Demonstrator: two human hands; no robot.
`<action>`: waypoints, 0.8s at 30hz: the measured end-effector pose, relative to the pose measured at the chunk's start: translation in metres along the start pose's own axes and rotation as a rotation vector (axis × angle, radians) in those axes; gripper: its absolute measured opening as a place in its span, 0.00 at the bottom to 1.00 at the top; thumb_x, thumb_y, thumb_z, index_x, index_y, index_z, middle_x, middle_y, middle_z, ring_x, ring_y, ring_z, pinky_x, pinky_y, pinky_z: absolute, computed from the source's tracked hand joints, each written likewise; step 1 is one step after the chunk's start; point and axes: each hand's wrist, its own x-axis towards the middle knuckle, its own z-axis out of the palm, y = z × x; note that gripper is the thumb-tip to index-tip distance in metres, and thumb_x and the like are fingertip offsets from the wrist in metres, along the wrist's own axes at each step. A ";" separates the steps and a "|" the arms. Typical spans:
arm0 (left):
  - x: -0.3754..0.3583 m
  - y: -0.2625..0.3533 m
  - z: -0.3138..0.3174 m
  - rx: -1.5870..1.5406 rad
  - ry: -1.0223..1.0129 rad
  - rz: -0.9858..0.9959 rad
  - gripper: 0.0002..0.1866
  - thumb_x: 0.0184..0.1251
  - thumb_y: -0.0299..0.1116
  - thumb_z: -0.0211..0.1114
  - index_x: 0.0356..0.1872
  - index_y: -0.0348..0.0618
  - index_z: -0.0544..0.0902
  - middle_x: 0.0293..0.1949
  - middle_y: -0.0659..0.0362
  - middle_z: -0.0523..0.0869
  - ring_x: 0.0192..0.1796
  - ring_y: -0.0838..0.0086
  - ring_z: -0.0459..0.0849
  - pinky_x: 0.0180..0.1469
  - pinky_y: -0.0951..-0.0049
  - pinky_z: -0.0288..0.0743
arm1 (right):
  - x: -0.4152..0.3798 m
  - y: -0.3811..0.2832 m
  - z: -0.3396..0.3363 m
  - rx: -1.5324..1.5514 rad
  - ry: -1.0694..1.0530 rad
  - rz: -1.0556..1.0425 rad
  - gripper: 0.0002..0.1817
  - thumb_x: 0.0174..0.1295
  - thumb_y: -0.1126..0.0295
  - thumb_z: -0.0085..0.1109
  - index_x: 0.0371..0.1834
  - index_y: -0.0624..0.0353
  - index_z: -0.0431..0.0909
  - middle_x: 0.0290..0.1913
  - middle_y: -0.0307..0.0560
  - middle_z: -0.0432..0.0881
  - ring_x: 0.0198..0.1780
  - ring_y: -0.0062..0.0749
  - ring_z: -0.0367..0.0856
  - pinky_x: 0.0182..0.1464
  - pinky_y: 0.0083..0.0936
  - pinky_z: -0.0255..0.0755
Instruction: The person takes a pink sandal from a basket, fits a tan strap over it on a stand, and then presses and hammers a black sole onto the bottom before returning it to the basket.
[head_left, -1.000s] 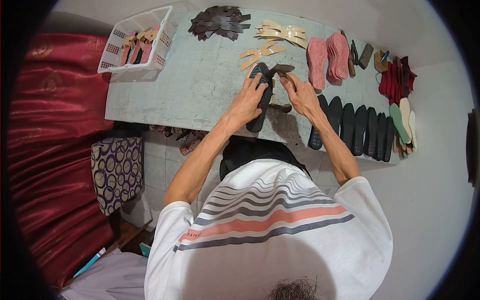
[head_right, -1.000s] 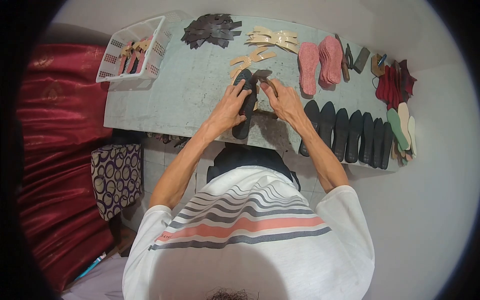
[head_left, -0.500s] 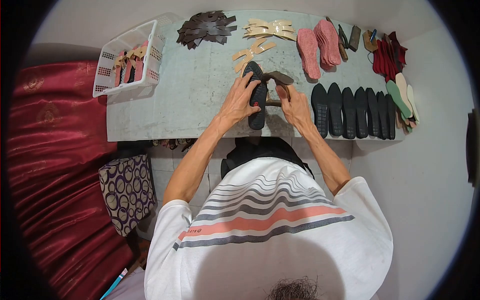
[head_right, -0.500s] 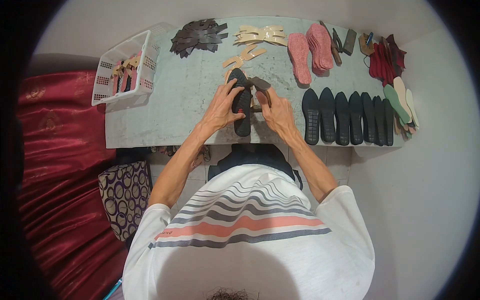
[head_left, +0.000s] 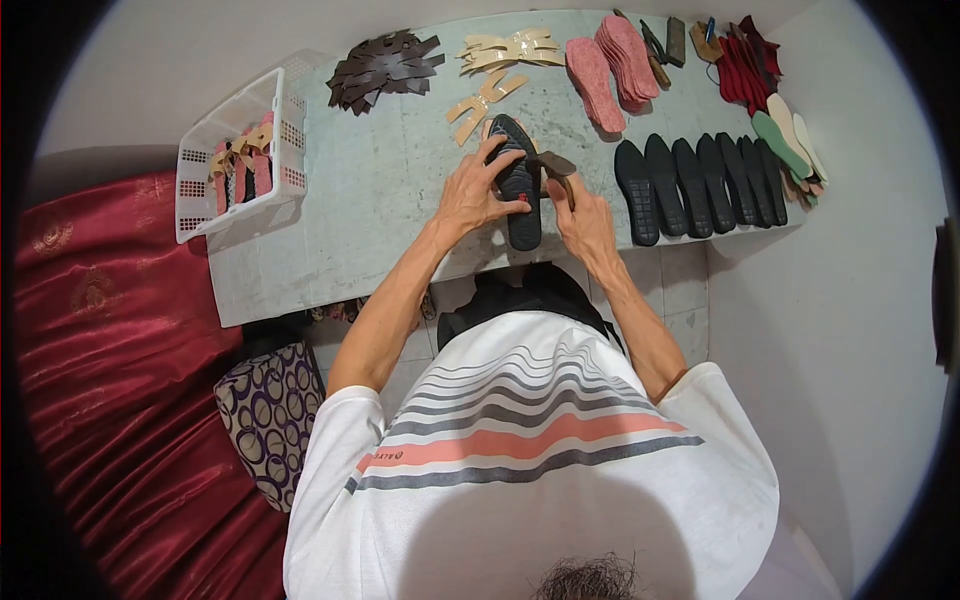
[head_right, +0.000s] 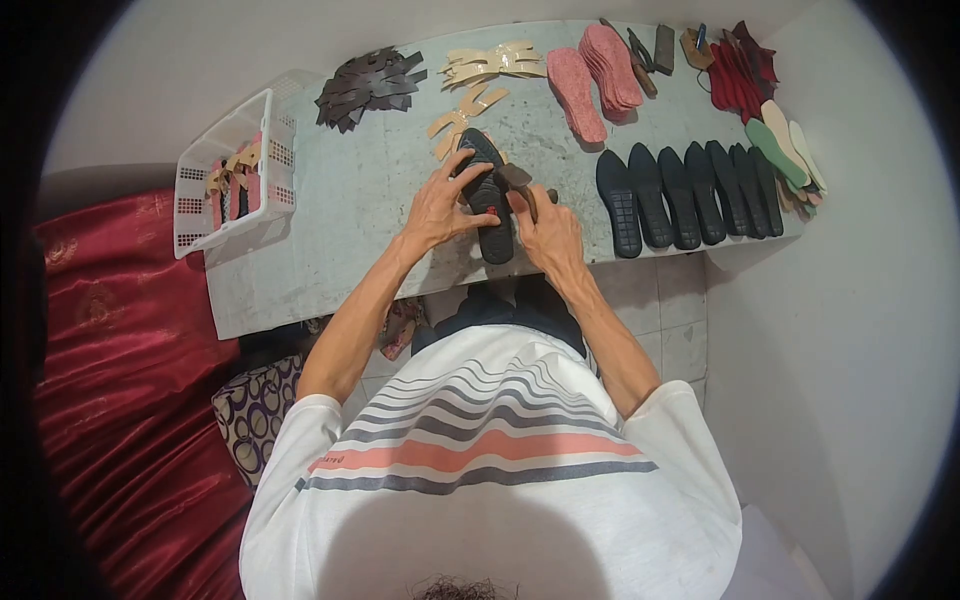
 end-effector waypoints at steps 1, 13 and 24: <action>-0.001 -0.001 0.000 -0.001 -0.005 0.000 0.48 0.43 0.59 0.88 0.71 0.64 0.80 0.77 0.57 0.71 0.68 0.49 0.79 0.67 0.50 0.79 | -0.004 -0.002 0.002 0.001 0.000 0.005 0.22 0.79 0.47 0.54 0.48 0.57 0.79 0.27 0.67 0.84 0.34 0.72 0.85 0.35 0.59 0.73; 0.003 -0.003 -0.004 -0.187 -0.025 0.066 0.45 0.45 0.49 0.87 0.69 0.53 0.79 0.76 0.48 0.68 0.66 0.44 0.82 0.65 0.52 0.83 | -0.028 -0.012 0.025 -0.040 0.135 -0.020 0.21 0.79 0.49 0.56 0.46 0.58 0.76 0.27 0.66 0.84 0.33 0.71 0.85 0.34 0.58 0.73; 0.002 -0.011 0.000 -0.169 -0.019 0.092 0.41 0.53 0.49 0.84 0.72 0.56 0.81 0.78 0.50 0.66 0.63 0.50 0.84 0.59 0.56 0.85 | -0.056 0.019 0.030 -0.074 0.374 0.230 0.20 0.81 0.49 0.50 0.52 0.56 0.78 0.39 0.66 0.88 0.43 0.71 0.86 0.44 0.59 0.74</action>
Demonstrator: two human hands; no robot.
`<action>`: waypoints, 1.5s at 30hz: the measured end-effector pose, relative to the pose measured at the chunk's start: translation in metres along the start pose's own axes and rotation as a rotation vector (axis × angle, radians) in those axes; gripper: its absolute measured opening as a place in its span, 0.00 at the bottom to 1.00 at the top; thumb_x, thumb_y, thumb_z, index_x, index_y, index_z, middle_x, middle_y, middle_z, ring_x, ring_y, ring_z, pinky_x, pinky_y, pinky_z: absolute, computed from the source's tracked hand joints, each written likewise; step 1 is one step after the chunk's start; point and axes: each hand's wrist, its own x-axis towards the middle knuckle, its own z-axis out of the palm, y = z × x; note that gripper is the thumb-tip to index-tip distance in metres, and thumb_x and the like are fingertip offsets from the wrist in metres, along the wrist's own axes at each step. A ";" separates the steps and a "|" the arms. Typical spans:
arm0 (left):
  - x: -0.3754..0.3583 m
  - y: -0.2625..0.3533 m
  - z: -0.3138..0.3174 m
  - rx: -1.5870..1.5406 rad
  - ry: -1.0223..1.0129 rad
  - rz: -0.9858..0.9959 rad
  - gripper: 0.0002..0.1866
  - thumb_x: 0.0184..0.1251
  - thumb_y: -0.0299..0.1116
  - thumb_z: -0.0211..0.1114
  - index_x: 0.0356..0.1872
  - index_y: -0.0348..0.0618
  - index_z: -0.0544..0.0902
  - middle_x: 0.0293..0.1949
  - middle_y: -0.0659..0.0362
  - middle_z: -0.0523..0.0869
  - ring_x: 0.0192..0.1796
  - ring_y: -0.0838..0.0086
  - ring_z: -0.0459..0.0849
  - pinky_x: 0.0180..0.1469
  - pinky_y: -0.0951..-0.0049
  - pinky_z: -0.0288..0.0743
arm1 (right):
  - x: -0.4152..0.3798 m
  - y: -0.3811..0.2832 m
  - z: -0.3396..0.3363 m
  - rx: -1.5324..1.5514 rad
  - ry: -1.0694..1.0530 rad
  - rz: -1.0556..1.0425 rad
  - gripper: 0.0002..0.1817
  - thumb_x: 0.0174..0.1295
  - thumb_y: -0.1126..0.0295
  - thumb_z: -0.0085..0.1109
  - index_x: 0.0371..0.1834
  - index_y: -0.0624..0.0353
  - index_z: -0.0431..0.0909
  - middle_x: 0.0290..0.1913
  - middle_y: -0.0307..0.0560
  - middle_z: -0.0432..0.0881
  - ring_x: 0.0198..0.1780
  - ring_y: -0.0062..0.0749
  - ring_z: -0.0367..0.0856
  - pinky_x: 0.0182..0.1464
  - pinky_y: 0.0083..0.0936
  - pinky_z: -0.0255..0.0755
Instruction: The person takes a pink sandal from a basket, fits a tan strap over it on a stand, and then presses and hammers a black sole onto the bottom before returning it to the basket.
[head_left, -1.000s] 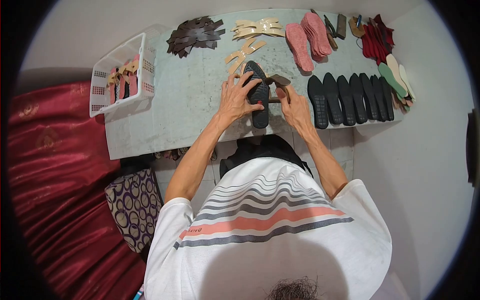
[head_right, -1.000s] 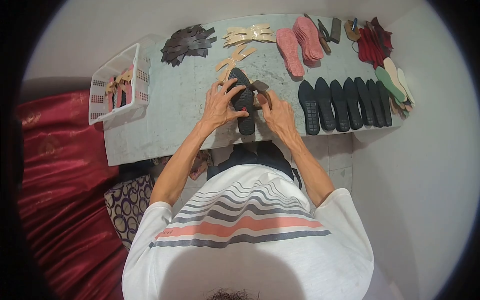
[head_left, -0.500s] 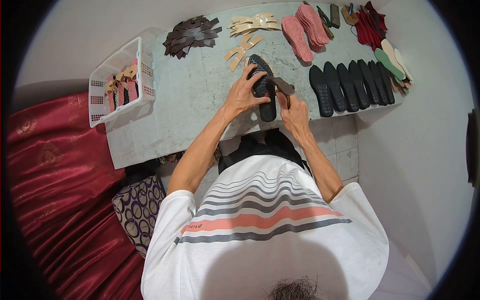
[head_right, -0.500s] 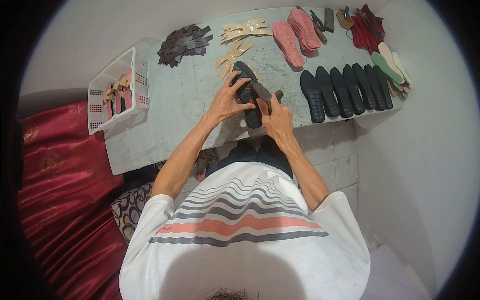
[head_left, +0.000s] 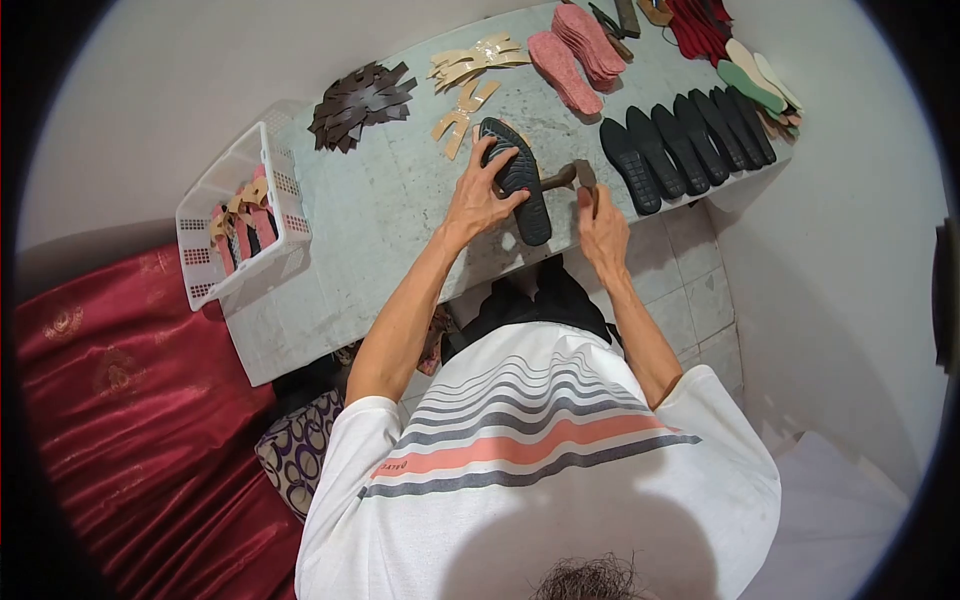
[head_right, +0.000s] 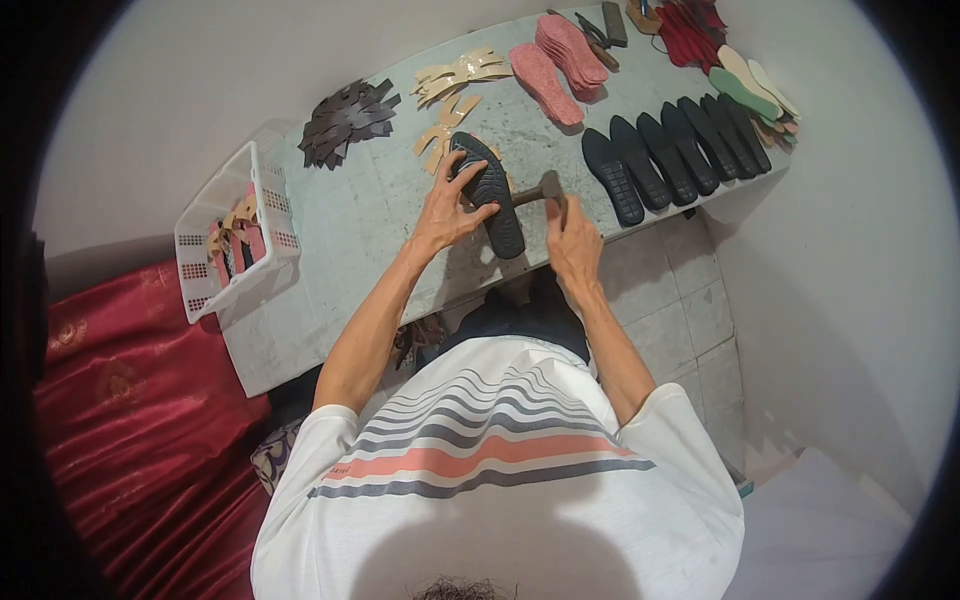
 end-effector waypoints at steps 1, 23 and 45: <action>-0.001 0.001 0.000 -0.001 -0.010 0.009 0.41 0.53 0.49 0.84 0.72 0.56 0.81 0.78 0.50 0.66 0.63 0.50 0.84 0.59 0.56 0.85 | 0.004 0.010 -0.004 -0.029 -0.040 0.088 0.21 0.80 0.50 0.49 0.59 0.55 0.80 0.48 0.64 0.89 0.50 0.68 0.86 0.50 0.57 0.76; 0.003 -0.001 0.012 0.033 0.108 -0.100 0.26 0.65 0.45 0.79 0.64 0.57 0.88 0.75 0.54 0.73 0.64 0.55 0.83 0.52 0.61 0.84 | 0.046 0.087 0.002 0.128 -0.256 0.064 0.26 0.81 0.48 0.51 0.68 0.57 0.77 0.47 0.67 0.88 0.50 0.67 0.86 0.52 0.53 0.76; 0.011 0.002 0.005 -0.056 0.059 -0.127 0.25 0.61 0.40 0.79 0.62 0.55 0.89 0.73 0.54 0.71 0.61 0.59 0.85 0.49 0.63 0.85 | -0.038 0.039 0.007 0.113 -0.092 -0.165 0.17 0.74 0.60 0.64 0.58 0.57 0.79 0.40 0.61 0.89 0.41 0.63 0.89 0.41 0.47 0.81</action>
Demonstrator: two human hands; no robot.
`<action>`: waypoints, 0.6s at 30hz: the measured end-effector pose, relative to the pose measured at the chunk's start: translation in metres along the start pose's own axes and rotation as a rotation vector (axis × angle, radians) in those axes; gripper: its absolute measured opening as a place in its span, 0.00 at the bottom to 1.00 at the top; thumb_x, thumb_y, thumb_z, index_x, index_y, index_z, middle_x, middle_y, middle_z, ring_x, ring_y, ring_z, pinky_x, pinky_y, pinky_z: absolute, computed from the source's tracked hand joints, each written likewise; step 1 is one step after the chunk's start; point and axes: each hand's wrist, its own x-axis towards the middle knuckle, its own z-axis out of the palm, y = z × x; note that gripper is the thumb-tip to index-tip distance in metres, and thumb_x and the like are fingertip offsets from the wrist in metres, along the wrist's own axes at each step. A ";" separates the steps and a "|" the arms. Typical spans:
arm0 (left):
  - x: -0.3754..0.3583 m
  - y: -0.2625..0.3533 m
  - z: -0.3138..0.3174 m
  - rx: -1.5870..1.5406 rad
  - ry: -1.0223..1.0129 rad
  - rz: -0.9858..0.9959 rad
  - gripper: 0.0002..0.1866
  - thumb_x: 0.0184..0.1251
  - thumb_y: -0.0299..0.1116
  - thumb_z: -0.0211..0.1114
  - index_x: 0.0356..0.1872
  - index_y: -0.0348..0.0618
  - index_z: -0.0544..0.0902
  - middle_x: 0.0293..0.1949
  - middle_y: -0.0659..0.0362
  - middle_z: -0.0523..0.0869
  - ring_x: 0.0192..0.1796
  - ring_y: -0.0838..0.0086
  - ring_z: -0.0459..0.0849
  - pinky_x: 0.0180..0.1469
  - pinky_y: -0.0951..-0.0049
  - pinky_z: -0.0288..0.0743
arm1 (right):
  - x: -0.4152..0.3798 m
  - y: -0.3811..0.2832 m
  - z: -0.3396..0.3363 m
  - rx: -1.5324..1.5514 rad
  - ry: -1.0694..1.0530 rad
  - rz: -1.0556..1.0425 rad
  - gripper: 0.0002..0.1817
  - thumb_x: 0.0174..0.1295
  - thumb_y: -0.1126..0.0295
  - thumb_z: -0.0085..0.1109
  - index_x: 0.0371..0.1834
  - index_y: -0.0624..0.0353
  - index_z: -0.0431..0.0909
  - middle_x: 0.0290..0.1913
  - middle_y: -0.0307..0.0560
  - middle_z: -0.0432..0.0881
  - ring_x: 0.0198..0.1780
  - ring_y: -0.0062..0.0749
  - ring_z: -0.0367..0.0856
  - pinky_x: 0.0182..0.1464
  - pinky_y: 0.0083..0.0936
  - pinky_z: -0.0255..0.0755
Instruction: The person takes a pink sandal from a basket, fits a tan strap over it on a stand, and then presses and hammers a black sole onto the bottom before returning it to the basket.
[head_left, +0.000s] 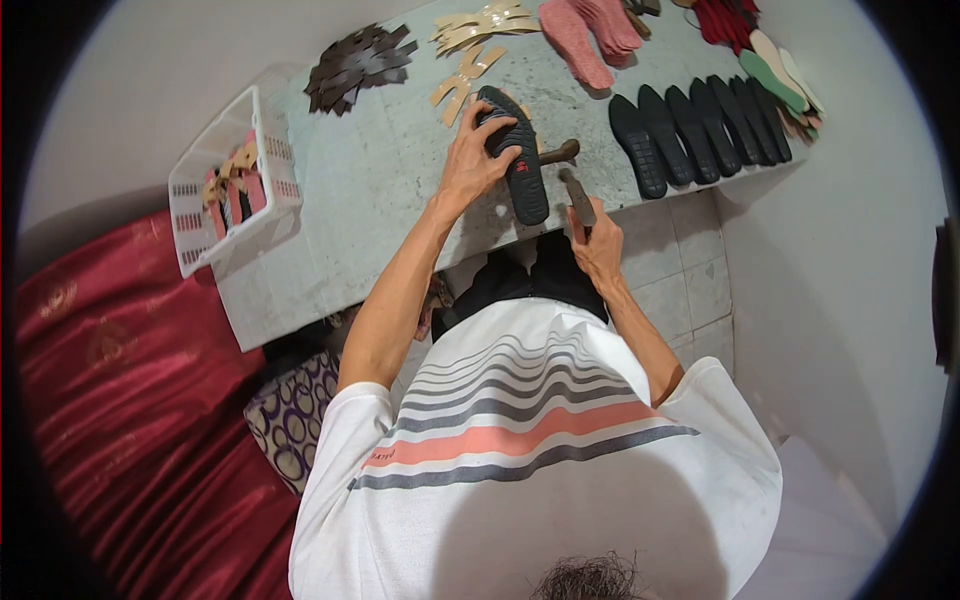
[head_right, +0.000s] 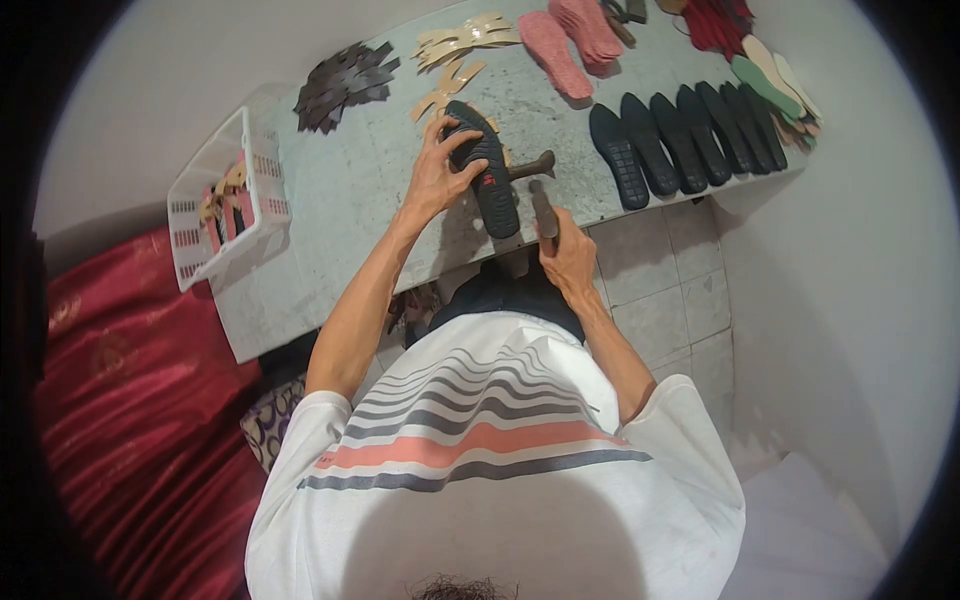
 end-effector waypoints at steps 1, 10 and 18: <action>0.000 -0.003 0.000 0.045 0.027 0.033 0.25 0.61 0.41 0.80 0.61 0.55 0.89 0.73 0.54 0.72 0.57 0.60 0.86 0.49 0.63 0.84 | -0.002 0.012 0.003 -0.009 0.028 0.012 0.17 0.74 0.60 0.64 0.58 0.57 0.79 0.40 0.61 0.89 0.41 0.63 0.89 0.41 0.47 0.81; 0.005 0.003 -0.006 0.191 -0.007 0.058 0.27 0.60 0.48 0.79 0.60 0.54 0.89 0.70 0.56 0.75 0.38 0.68 0.86 0.45 0.63 0.83 | 0.040 0.094 0.000 -0.578 0.007 0.033 0.25 0.75 0.52 0.60 0.65 0.58 0.83 0.59 0.57 0.84 0.62 0.52 0.81 0.60 0.46 0.76; 0.005 0.000 -0.007 0.194 -0.007 0.068 0.28 0.60 0.52 0.79 0.62 0.58 0.88 0.70 0.58 0.75 0.42 0.68 0.89 0.48 0.62 0.84 | 0.014 0.017 0.069 0.866 -0.347 0.401 0.33 0.75 0.45 0.62 0.65 0.66 0.80 0.54 0.52 0.88 0.50 0.37 0.89 0.55 0.32 0.82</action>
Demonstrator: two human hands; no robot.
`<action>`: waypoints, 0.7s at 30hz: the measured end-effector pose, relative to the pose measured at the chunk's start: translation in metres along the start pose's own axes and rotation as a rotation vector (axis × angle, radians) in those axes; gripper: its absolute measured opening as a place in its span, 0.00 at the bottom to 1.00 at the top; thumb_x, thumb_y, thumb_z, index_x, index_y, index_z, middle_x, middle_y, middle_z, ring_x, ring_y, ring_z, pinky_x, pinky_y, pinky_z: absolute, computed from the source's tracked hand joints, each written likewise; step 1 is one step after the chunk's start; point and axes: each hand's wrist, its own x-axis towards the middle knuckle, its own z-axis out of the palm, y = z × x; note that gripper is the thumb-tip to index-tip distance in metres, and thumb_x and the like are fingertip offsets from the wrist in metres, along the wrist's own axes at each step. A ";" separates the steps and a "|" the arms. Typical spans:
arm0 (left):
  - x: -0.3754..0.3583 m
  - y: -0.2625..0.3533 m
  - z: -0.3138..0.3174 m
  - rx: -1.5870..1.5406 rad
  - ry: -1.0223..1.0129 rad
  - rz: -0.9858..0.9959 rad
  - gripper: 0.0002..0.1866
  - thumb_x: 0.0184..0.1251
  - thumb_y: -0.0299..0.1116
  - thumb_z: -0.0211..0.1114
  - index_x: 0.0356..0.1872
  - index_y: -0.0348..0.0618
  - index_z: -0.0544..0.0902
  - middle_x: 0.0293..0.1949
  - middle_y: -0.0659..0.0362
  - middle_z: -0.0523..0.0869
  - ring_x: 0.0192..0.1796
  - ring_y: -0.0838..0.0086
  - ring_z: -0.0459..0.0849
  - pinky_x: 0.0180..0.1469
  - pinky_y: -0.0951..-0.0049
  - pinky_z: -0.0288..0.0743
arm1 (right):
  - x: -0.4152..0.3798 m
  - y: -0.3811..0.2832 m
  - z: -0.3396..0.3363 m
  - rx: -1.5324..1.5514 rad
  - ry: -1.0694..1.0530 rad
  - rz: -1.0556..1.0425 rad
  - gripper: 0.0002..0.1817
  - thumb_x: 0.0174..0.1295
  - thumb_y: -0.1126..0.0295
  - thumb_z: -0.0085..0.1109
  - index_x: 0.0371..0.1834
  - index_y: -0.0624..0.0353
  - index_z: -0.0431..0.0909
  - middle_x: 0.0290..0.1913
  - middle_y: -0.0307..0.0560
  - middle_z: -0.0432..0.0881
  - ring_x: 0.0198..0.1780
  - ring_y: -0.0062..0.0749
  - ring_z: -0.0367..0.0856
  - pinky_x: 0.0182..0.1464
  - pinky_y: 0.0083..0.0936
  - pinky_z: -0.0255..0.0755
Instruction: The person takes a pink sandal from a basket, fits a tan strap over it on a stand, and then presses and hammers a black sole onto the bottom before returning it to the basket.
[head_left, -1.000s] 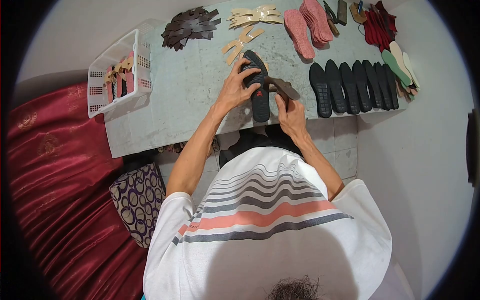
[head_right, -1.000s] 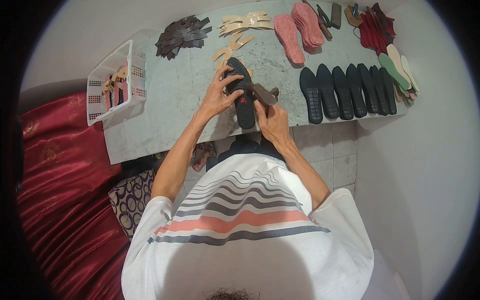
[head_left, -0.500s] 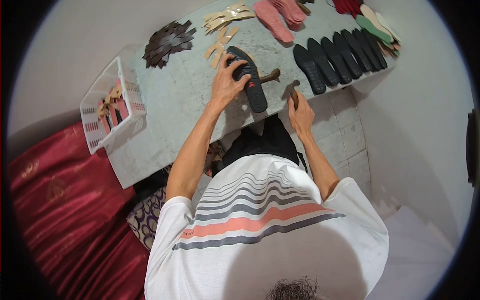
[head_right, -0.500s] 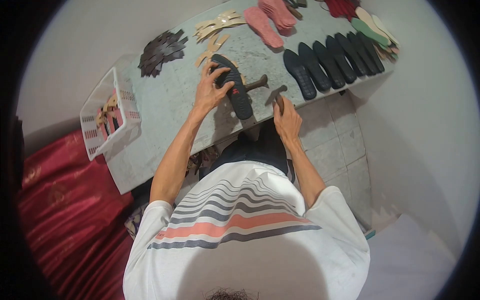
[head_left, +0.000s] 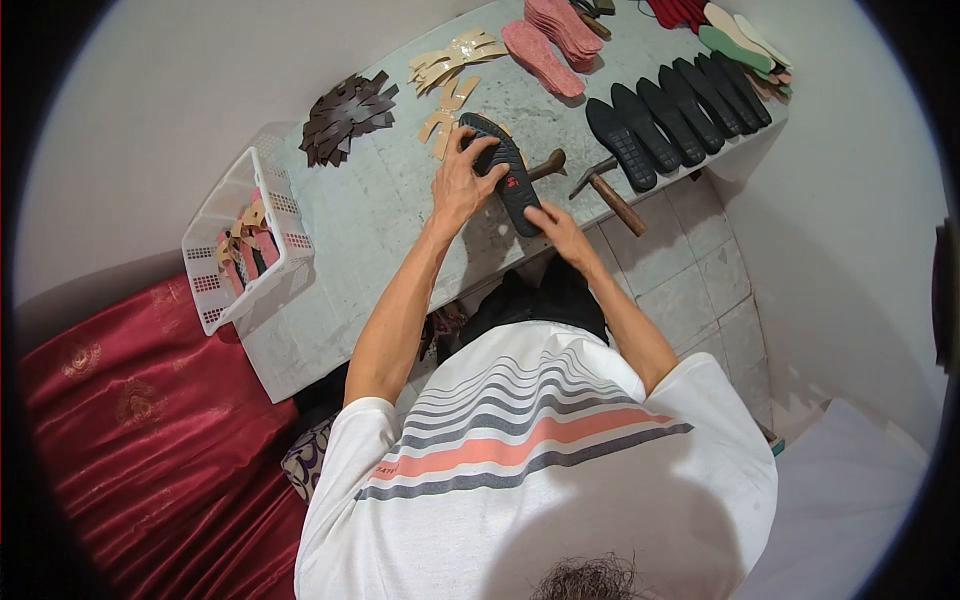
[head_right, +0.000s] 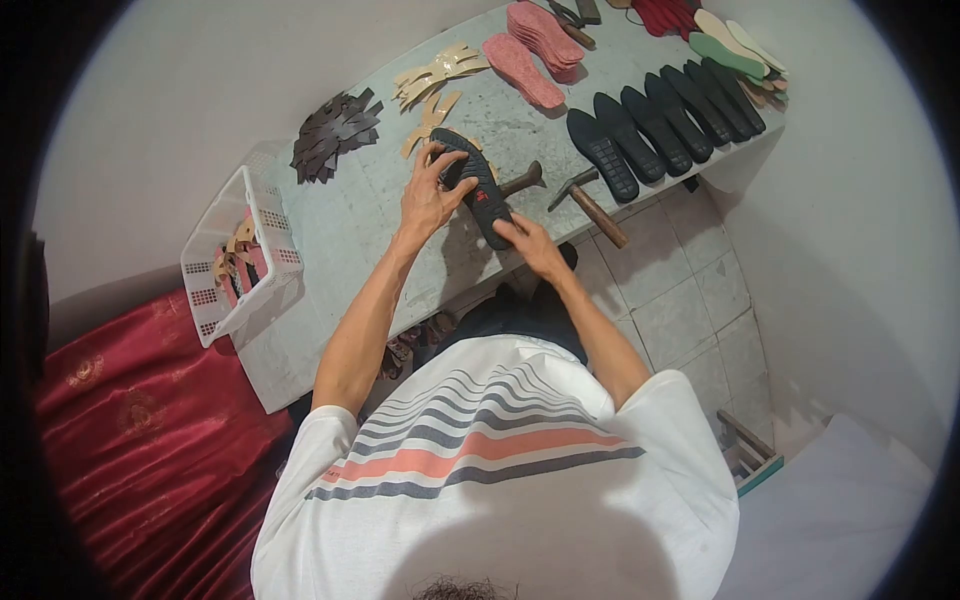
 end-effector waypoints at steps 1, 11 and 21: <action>0.000 0.006 -0.004 -0.003 -0.026 -0.033 0.28 0.61 0.53 0.78 0.62 0.58 0.88 0.70 0.58 0.75 0.43 0.67 0.89 0.48 0.62 0.85 | -0.010 -0.012 0.013 0.087 -0.026 0.061 0.32 0.75 0.46 0.64 0.64 0.67 0.80 0.52 0.52 0.88 0.46 0.34 0.91 0.51 0.28 0.85; 0.005 -0.001 -0.003 -0.076 0.038 0.003 0.27 0.66 0.53 0.75 0.65 0.60 0.87 0.73 0.52 0.75 0.65 0.51 0.85 0.61 0.54 0.83 | -0.011 -0.045 0.029 0.175 0.023 0.085 0.28 0.74 0.49 0.67 0.59 0.66 0.79 0.41 0.53 0.90 0.38 0.32 0.93 0.42 0.22 0.88; 0.026 -0.009 -0.015 -0.032 0.047 0.028 0.24 0.66 0.49 0.74 0.62 0.60 0.89 0.72 0.53 0.76 0.40 0.63 0.90 0.48 0.60 0.84 | 0.016 -0.049 0.037 0.191 -0.010 0.076 0.27 0.73 0.49 0.67 0.56 0.65 0.78 0.41 0.53 0.90 0.39 0.33 0.93 0.43 0.24 0.89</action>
